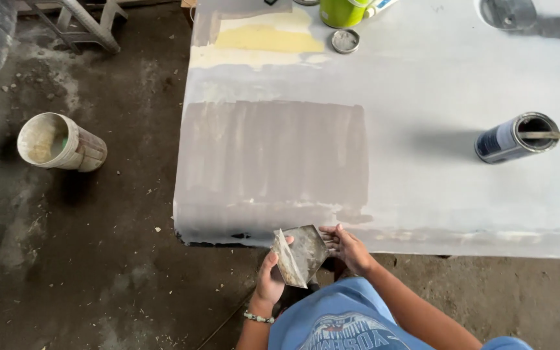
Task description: The person uses a triangular scraper to spread a gray compound over a large, light-colored surface. They repeatedly dip the scraper into a can to gather more material and smooth it across the surface in broad strokes.
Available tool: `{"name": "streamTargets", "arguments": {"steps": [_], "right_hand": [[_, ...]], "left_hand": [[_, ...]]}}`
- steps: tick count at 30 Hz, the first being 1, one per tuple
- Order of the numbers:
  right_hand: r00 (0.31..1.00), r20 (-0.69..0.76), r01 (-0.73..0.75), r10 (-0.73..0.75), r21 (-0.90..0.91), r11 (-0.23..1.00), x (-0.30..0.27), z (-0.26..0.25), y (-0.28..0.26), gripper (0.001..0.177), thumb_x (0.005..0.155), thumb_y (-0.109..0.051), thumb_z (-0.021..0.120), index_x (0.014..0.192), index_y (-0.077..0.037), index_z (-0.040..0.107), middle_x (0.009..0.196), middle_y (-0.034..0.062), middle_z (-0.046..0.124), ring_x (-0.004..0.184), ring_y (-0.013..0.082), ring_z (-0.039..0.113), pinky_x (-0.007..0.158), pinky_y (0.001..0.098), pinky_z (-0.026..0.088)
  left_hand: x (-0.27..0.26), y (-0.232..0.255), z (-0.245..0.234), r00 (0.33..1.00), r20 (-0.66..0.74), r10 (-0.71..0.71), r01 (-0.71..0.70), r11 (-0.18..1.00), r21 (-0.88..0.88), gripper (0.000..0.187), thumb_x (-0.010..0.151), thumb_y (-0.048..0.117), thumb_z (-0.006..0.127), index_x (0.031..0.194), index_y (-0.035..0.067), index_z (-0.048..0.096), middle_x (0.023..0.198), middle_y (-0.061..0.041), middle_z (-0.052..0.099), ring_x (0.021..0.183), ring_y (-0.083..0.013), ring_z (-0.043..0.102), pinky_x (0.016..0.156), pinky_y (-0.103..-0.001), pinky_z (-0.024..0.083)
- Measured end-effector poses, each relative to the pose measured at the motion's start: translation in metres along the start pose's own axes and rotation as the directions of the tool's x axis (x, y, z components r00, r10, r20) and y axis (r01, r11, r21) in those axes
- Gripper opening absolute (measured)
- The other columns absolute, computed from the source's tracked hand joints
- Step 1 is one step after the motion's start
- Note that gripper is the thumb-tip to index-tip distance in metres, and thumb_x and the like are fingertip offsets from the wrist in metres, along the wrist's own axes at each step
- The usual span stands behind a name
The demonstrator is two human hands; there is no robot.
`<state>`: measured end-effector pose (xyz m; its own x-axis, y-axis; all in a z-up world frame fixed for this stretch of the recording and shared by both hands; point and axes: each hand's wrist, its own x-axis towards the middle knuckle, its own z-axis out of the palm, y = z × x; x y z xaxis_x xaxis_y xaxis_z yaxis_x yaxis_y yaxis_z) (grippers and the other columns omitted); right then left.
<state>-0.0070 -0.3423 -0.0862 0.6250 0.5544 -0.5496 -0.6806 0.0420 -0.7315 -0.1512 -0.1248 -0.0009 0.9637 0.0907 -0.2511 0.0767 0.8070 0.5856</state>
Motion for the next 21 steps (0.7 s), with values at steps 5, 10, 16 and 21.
{"name": "streamTargets", "arguments": {"steps": [5, 10, 16, 21], "right_hand": [[0.991, 0.043, -0.112, 0.124, -0.213, 0.971, -0.049, 0.027, -0.029, 0.041, 0.095, -0.021, 0.066, 0.134, -0.008, 0.062, 0.118, 0.0063, 0.072, 0.108, 0.0189, 0.066, 0.095, 0.0377, 0.053], [0.984, -0.169, 0.035, -0.064, -0.169, 0.985, -0.036, -0.035, -0.024, 0.031, 0.092, -0.017, 0.071, 0.117, 0.0, 0.068, 0.103, 0.0124, 0.073, 0.093, 0.0236, 0.07, 0.086, 0.0396, 0.059], [0.75, -0.562, 0.178, -0.35, -0.339, 0.924, -0.031, -0.101, -0.034, 0.03, 0.094, -0.016, 0.07, 0.118, 0.001, 0.064, 0.103, 0.0146, 0.071, 0.089, 0.0232, 0.066, 0.079, 0.0406, 0.056], [0.737, -0.577, -0.061, -0.353, -0.577, 0.815, -0.017, -0.062, -0.018, 0.034, 0.096, -0.019, 0.068, 0.121, 0.003, 0.062, 0.106, 0.0183, 0.072, 0.092, 0.0265, 0.068, 0.081, 0.0407, 0.057]], "left_hand": [[0.0, -0.043, -0.033, 0.984, 0.12, -0.134, 0.118, 0.984, 0.132, 0.068, 0.097, 0.048, 0.062, 0.147, 0.002, 0.056, 0.126, -0.015, 0.059, 0.115, -0.025, 0.057, 0.101, -0.042, 0.046], [-0.006, -0.036, -0.017, 0.952, 0.098, -0.29, 0.205, 0.842, 0.499, 0.073, 0.092, 0.052, 0.064, 0.146, 0.004, 0.058, 0.128, -0.013, 0.059, 0.115, -0.0225, 0.057, 0.102, -0.04, 0.045], [-0.013, -0.02, -0.017, 0.976, 0.071, -0.204, 0.137, 0.841, 0.524, 0.076, 0.09, 0.057, 0.061, 0.143, 0.003, 0.055, 0.138, -0.011, 0.061, 0.127, -0.0234, 0.059, 0.109, -0.04, 0.044], [-0.012, -0.024, -0.018, 0.98, 0.077, -0.182, 0.121, 0.859, 0.497, 0.08, 0.09, 0.055, 0.06, 0.148, 0.0, 0.049, 0.14, -0.01, 0.06, 0.127, -0.0223, 0.059, 0.109, -0.039, 0.043]]}}
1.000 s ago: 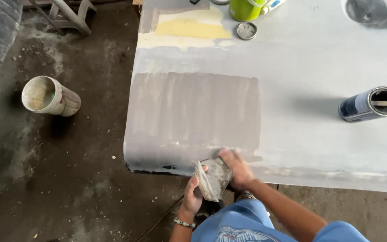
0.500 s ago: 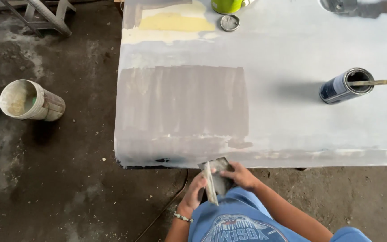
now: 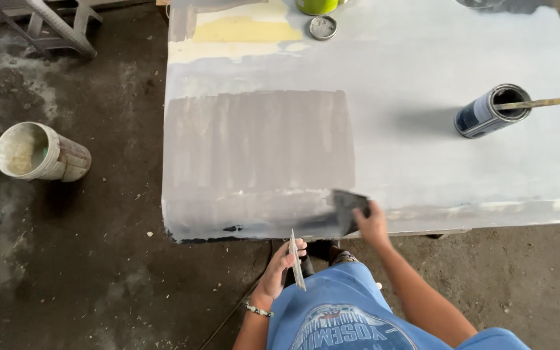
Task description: The person uses a triangular scraper to spread a gray compound over a large, light-colored surface. They repeatedly dip the scraper into a can to gather more material and smooth it across the surface in broad strokes.
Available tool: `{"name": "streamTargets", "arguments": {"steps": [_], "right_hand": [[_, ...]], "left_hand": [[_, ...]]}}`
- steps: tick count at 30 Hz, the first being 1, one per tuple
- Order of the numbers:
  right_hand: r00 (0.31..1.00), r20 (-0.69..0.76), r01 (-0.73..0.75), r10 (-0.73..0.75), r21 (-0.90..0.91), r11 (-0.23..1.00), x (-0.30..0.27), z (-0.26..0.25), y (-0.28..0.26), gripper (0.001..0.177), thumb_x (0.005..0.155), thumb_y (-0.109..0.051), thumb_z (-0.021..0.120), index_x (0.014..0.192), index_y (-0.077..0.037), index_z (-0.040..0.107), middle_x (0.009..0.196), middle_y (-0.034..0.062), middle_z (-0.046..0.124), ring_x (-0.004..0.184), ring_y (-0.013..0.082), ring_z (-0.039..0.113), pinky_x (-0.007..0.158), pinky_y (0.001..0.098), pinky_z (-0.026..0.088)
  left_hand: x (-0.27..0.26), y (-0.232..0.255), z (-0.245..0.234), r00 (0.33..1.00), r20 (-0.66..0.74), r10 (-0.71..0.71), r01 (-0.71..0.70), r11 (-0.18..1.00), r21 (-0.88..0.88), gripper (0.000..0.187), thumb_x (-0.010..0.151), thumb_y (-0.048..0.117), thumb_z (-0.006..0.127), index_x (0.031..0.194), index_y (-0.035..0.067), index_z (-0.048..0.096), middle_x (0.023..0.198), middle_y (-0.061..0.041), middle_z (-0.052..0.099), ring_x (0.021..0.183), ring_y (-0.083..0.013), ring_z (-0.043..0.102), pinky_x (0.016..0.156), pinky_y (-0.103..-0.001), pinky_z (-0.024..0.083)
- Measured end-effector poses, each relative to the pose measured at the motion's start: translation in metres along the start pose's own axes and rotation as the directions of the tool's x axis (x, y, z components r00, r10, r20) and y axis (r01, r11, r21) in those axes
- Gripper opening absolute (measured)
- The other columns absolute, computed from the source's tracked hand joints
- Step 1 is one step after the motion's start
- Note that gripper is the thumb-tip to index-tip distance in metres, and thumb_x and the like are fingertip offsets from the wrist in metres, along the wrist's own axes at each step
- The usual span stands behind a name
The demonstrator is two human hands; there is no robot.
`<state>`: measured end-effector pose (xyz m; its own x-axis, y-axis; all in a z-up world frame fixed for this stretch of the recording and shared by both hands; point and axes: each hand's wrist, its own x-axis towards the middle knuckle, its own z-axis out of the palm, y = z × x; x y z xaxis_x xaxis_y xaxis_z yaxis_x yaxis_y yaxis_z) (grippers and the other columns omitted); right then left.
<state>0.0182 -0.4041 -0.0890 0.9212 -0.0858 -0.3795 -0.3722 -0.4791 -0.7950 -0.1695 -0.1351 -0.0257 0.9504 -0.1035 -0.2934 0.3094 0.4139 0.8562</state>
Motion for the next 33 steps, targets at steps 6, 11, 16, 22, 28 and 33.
{"name": "streamTargets", "arguments": {"steps": [6, 11, 16, 22, 28, 33], "right_hand": [[0.979, -0.129, 0.168, -0.158, 0.073, 0.983, -0.005, 0.007, -0.005, 0.039, 0.089, -0.021, 0.072, 0.117, 0.006, 0.063, 0.105, 0.0247, 0.074, 0.096, 0.038, 0.07, 0.084, 0.0459, 0.055], [0.941, -0.102, 0.308, -0.321, -0.128, 0.943, -0.004, 0.018, 0.002, 0.045, 0.089, -0.021, 0.075, 0.12, 0.009, 0.061, 0.104, 0.029, 0.07, 0.097, 0.0417, 0.069, 0.084, 0.0481, 0.054], [0.97, -0.042, 0.235, -0.24, -0.102, 0.967, -0.006, 0.014, -0.021, 0.039, 0.089, -0.021, 0.073, 0.115, 0.006, 0.064, 0.102, 0.026, 0.072, 0.097, 0.0407, 0.071, 0.085, 0.0475, 0.055], [0.908, 0.113, 0.418, -0.403, -0.224, 0.88, 0.006, 0.026, 0.003, 0.058, 0.084, -0.022, 0.081, 0.123, 0.013, 0.058, 0.107, 0.0341, 0.068, 0.105, 0.0448, 0.066, 0.09, 0.0492, 0.052], [0.91, 0.284, 0.361, -0.302, -0.184, 0.914, -0.053, 0.029, -0.047, 0.05, 0.086, -0.025, 0.075, 0.123, 0.005, 0.062, 0.107, 0.0275, 0.073, 0.1, 0.0348, 0.072, 0.087, 0.0446, 0.056], [0.735, 0.621, 0.286, -0.272, 0.08, 0.955, -0.133, 0.05, -0.076, 0.046, 0.093, -0.017, 0.064, 0.134, 0.0, 0.054, 0.106, 0.0264, 0.069, 0.1, 0.0302, 0.068, 0.09, 0.0406, 0.056]], "left_hand": [[0.011, -0.017, -0.004, 0.997, -0.082, 0.0, -0.004, 0.998, -0.057, 0.075, 0.092, 0.04, 0.063, 0.153, 0.0, 0.043, 0.129, -0.01, 0.062, 0.115, -0.0217, 0.06, 0.105, -0.039, 0.044], [0.029, -0.026, -0.006, 0.982, -0.188, -0.033, 0.012, 0.994, -0.11, 0.067, 0.092, 0.035, 0.06, 0.148, -0.001, 0.049, 0.128, -0.009, 0.065, 0.113, -0.0214, 0.06, 0.105, -0.038, 0.043], [0.033, -0.032, -0.008, 0.978, -0.209, -0.015, -0.011, 0.993, -0.12, 0.058, 0.094, 0.029, 0.053, 0.144, -0.001, 0.055, 0.132, -0.01, 0.067, 0.115, -0.0217, 0.061, 0.105, -0.038, 0.043], [0.043, -0.04, -0.013, 0.967, -0.233, -0.099, 0.017, 0.944, -0.33, 0.057, 0.092, 0.023, 0.043, 0.141, -0.002, 0.057, 0.137, -0.01, 0.066, 0.12, -0.0216, 0.06, 0.105, -0.038, 0.045], [0.049, -0.046, -0.016, 0.964, -0.262, -0.032, -0.084, 0.903, -0.42, 0.065, 0.088, 0.024, 0.043, 0.148, -0.003, 0.049, 0.141, -0.013, 0.062, 0.122, -0.0255, 0.056, 0.105, -0.039, 0.044], [0.037, -0.031, 0.015, 0.852, -0.42, 0.312, -0.209, 0.939, 0.274, 0.076, 0.091, 0.026, 0.054, 0.158, -0.002, 0.034, 0.147, -0.023, 0.045, 0.133, -0.0289, 0.044, 0.112, -0.04, 0.036]]}}
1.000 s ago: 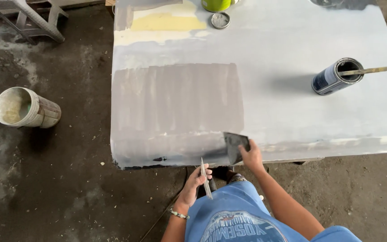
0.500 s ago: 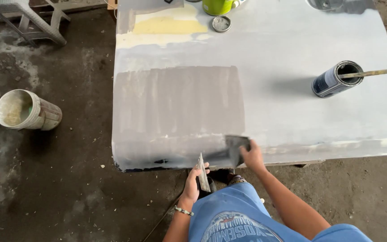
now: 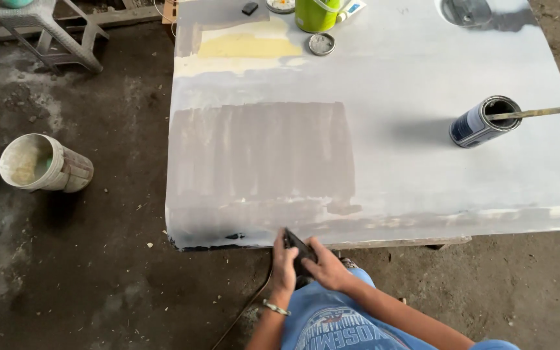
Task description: The person uses a triangular scraper to spread a gray compound over a large, light-colored surface. They repeatedly dip the scraper into a can to gather more material and smooth it across the surface in broad strokes.
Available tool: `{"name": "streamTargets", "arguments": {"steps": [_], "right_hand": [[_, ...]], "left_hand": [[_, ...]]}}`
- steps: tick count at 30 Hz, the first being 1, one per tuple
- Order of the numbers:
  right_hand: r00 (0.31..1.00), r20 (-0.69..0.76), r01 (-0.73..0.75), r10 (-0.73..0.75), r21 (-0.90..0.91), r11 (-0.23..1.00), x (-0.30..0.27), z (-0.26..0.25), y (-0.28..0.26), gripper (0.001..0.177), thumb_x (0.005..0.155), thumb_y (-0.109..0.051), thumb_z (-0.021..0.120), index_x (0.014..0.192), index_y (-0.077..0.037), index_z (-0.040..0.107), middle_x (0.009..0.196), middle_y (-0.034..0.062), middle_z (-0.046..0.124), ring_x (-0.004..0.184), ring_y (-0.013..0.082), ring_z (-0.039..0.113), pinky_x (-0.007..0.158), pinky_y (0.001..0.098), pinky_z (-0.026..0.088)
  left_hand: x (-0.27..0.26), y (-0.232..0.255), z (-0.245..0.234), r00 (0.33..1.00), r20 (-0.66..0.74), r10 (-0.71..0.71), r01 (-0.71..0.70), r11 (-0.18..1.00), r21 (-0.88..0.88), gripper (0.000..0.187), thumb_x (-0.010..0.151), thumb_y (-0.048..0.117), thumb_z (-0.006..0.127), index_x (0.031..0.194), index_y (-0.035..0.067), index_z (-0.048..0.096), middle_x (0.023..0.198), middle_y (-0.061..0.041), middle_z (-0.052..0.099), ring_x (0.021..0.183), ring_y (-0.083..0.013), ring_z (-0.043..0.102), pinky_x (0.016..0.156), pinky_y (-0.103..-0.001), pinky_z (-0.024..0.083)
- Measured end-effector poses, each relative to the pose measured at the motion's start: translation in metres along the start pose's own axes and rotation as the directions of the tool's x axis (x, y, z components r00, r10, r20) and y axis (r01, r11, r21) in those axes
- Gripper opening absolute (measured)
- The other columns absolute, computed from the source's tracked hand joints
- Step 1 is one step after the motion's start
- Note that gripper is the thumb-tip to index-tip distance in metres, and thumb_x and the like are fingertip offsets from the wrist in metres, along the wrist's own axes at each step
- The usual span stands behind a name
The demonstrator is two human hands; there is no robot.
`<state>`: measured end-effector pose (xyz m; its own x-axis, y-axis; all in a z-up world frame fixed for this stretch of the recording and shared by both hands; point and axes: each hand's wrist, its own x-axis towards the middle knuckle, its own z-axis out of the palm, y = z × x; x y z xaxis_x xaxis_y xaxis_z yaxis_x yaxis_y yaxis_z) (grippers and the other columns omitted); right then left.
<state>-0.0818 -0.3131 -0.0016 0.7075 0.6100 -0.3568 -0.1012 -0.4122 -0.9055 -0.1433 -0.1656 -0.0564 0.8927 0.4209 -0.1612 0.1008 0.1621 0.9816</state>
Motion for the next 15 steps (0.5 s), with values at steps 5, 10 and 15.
{"name": "streamTargets", "arguments": {"steps": [5, 10, 15], "right_hand": [[0.968, 0.061, 0.24, -0.242, 0.037, 0.97, 0.003, 0.016, 0.02, 0.071, 0.087, -0.005, 0.057, 0.154, -0.001, 0.034, 0.135, 0.0264, 0.061, 0.123, 0.0316, 0.06, 0.104, 0.0408, 0.047], [0.956, 0.199, 0.211, -0.215, 0.042, 0.977, -0.013, 0.005, -0.029, 0.067, 0.093, -0.008, 0.058, 0.154, 0.002, 0.035, 0.145, 0.0251, 0.058, 0.136, 0.0311, 0.057, 0.112, 0.039, 0.042], [0.986, 0.103, 0.135, -0.135, 0.003, 0.991, -0.024, 0.014, -0.013, 0.067, 0.088, -0.008, 0.059, 0.151, 0.003, 0.036, 0.138, 0.0235, 0.061, 0.132, 0.0295, 0.059, 0.112, 0.0383, 0.044]], "left_hand": [[0.004, 0.011, 0.01, 0.999, -0.042, 0.032, -0.018, 0.952, 0.306, 0.084, 0.094, 0.047, 0.063, 0.155, -0.005, 0.037, 0.147, -0.026, 0.044, 0.134, -0.0342, 0.041, 0.111, -0.046, 0.036], [-0.002, 0.044, 0.009, 0.954, -0.054, -0.295, 0.298, 0.951, 0.08, 0.093, 0.088, 0.062, 0.058, 0.156, 0.003, 0.037, 0.125, -0.032, 0.06, 0.114, -0.0449, 0.06, 0.097, -0.05, 0.053], [0.012, 0.021, 0.009, 0.988, -0.051, 0.147, -0.123, 0.94, 0.319, 0.089, 0.095, 0.05, 0.071, 0.154, -0.006, 0.036, 0.15, -0.024, 0.049, 0.135, -0.0359, 0.049, 0.108, -0.043, 0.042]]}}
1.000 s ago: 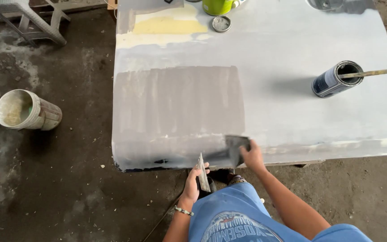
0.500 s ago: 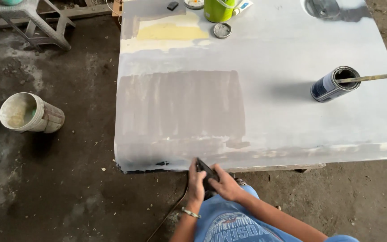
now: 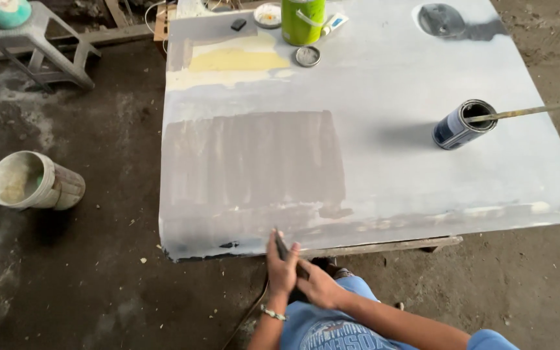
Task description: The person uses a triangular scraper to spread a gray compound over a large, light-colored surface. They repeatedly dip the scraper into a can to gather more material and smooth it across the surface in broad strokes.
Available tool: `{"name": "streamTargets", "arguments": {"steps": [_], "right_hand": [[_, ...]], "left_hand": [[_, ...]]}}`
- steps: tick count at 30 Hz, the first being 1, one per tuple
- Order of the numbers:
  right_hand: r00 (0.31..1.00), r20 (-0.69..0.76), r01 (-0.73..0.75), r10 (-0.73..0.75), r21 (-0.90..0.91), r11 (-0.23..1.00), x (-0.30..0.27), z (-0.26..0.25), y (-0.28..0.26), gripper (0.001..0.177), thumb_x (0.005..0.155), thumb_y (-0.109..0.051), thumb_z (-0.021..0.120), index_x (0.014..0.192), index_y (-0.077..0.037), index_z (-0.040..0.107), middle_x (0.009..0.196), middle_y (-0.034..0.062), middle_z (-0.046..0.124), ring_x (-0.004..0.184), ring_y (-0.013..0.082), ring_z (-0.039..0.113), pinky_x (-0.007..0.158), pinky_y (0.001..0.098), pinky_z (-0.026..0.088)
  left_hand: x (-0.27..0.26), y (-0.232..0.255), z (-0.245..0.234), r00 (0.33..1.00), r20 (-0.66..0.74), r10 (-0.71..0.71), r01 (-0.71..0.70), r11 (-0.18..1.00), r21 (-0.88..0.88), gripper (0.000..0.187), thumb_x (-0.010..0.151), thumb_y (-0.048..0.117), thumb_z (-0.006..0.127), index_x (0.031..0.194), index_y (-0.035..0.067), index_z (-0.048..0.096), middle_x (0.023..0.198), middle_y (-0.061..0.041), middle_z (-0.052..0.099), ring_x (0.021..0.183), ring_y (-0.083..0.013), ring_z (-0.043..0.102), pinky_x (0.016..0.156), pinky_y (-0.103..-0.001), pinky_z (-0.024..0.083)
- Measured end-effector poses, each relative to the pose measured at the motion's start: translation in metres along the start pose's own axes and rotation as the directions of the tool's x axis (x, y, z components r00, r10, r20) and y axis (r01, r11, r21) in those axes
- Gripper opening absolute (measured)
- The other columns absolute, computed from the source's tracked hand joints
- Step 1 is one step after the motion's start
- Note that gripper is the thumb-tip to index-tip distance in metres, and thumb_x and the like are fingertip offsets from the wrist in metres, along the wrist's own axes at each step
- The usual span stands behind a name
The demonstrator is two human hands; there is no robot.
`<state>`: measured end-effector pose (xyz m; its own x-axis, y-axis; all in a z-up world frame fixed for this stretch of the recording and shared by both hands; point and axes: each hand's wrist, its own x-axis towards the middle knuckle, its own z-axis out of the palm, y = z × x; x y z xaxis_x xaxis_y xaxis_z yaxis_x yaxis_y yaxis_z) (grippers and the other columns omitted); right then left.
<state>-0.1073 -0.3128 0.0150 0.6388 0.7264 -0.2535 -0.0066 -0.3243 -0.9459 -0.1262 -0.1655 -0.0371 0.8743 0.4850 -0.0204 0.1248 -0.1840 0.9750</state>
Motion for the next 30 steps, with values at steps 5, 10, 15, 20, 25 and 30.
{"name": "streamTargets", "arguments": {"steps": [5, 10, 15, 20, 25, 30], "right_hand": [[0.99, -0.124, 0.078, -0.065, 0.105, 0.991, 0.005, -0.013, 0.001, 0.06, 0.092, -0.007, 0.059, 0.149, 0.004, 0.044, 0.135, 0.0239, 0.064, 0.126, 0.031, 0.059, 0.108, 0.0399, 0.047], [0.977, -0.215, 0.021, -0.003, 0.084, 0.996, -0.026, -0.008, -0.01, 0.059, 0.095, -0.007, 0.06, 0.149, 0.004, 0.039, 0.145, 0.02, 0.057, 0.137, 0.0237, 0.053, 0.114, 0.0371, 0.04], [0.945, -0.304, -0.008, 0.121, 0.349, 0.937, -0.018, -0.037, -0.024, 0.06, 0.097, -0.009, 0.05, 0.156, -0.002, 0.043, 0.127, 0.0263, 0.068, 0.111, 0.0338, 0.066, 0.098, 0.0403, 0.052], [0.935, -0.349, 0.053, -0.054, -0.011, 0.999, -0.045, -0.03, -0.016, 0.063, 0.092, -0.007, 0.06, 0.152, -0.002, 0.041, 0.14, 0.0257, 0.061, 0.131, 0.0328, 0.058, 0.108, 0.039, 0.043], [0.877, -0.429, -0.196, 0.216, 0.093, 0.976, -0.048, -0.044, -0.069, 0.061, 0.095, -0.019, 0.055, 0.153, -0.009, 0.041, 0.12, 0.0252, 0.069, 0.106, 0.0313, 0.07, 0.093, 0.0383, 0.055], [0.858, -0.422, -0.286, 0.294, 0.084, 0.954, -0.045, -0.074, -0.045, 0.055, 0.096, -0.026, 0.057, 0.148, -0.012, 0.048, 0.106, 0.0248, 0.073, 0.095, 0.028, 0.071, 0.087, 0.0396, 0.054]], "left_hand": [[-0.011, 0.051, 0.008, 0.982, 0.159, -0.102, 0.119, 0.987, -0.106, 0.086, 0.089, 0.046, 0.072, 0.153, -0.002, 0.038, 0.147, -0.021, 0.053, 0.133, -0.0315, 0.053, 0.108, -0.039, 0.044], [0.008, 0.029, 0.018, 0.974, 0.224, -0.034, 0.075, 0.982, -0.175, 0.085, 0.092, 0.046, 0.072, 0.153, -0.004, 0.039, 0.154, -0.025, 0.048, 0.137, -0.035, 0.048, 0.112, -0.043, 0.039], [-0.014, 0.084, 0.024, 0.922, 0.385, -0.036, 0.054, 0.998, -0.036, 0.092, 0.09, 0.06, 0.059, 0.157, 0.003, 0.032, 0.157, -0.019, 0.041, 0.14, -0.0312, 0.047, 0.113, -0.043, 0.04], [-0.014, 0.039, 0.038, 0.926, 0.377, -0.011, 0.101, 0.971, -0.218, 0.087, 0.096, 0.059, 0.053, 0.157, 0.0, 0.035, 0.156, -0.022, 0.046, 0.14, -0.0326, 0.049, 0.113, -0.043, 0.04], [-0.009, 0.037, 0.052, 0.907, 0.401, 0.126, -0.035, 0.973, -0.226, 0.081, 0.1, 0.049, 0.057, 0.157, -0.003, 0.033, 0.158, -0.022, 0.043, 0.144, -0.0314, 0.042, 0.116, -0.042, 0.033], [-0.009, 0.04, 0.078, 0.907, 0.417, 0.058, 0.108, 0.925, -0.365, 0.069, 0.105, 0.043, 0.051, 0.155, -0.003, 0.039, 0.157, -0.017, 0.048, 0.143, -0.0264, 0.046, 0.117, -0.039, 0.035]]}}
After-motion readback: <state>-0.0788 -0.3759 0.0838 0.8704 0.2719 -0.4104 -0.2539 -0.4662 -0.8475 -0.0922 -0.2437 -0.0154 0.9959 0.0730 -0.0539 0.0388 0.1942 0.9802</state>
